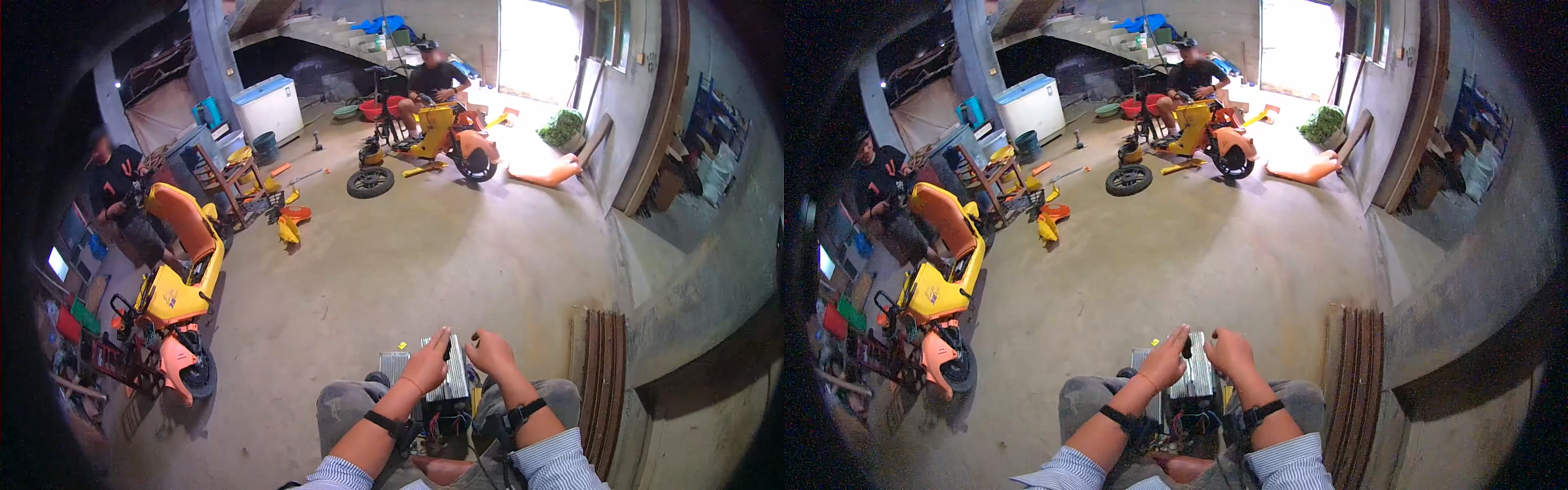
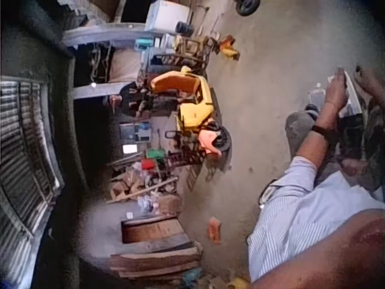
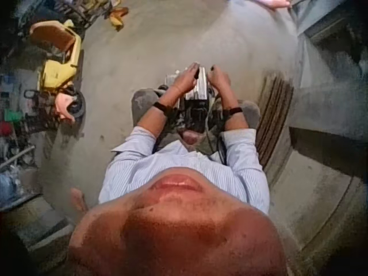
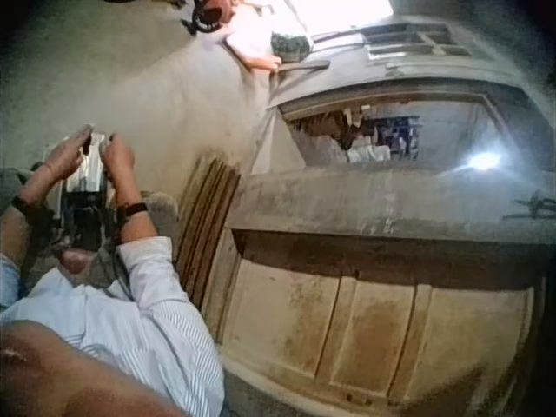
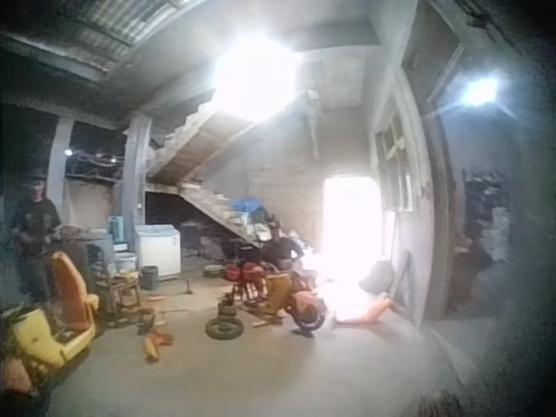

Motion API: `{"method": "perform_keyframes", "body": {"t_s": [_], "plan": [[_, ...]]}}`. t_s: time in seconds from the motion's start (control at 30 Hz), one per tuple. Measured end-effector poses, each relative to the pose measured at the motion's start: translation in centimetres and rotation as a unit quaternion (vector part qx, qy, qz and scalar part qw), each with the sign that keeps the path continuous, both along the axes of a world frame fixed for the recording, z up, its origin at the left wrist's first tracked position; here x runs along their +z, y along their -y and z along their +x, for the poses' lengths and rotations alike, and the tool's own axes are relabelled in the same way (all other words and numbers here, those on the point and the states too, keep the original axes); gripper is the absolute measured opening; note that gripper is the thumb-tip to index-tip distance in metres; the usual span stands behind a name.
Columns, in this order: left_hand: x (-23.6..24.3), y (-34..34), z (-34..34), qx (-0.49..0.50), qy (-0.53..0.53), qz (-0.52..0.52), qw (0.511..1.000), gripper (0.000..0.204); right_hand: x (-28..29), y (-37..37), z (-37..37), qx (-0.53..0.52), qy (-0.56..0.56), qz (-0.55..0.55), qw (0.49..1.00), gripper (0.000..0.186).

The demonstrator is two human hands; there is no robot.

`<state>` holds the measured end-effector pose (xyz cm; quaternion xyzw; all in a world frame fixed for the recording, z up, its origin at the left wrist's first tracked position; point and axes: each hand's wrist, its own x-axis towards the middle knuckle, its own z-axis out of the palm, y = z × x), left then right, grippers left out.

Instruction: Repairing a small silver electronic box using a screwdriver while sitting in a motorcycle repair shop.

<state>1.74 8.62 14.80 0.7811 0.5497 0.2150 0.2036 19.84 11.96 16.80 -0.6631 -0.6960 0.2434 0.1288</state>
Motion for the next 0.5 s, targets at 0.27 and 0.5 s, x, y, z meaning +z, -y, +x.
{"method": "perform_keyframes", "body": {"t_s": [0.27,0.5], "plan": [[1.2,0.0,-0.1,-0.002,-0.009,-0.018,1.000,0.075,-0.4,0.1,-0.3,0.049,-0.013,-0.048,0.998,0.040],[0.5,-0.2,0.0,-0.008,-0.005,-0.002,1.000,0.074,-0.5,-0.8,0.2,0.175,-0.060,-0.124,0.975,0.040]]}}
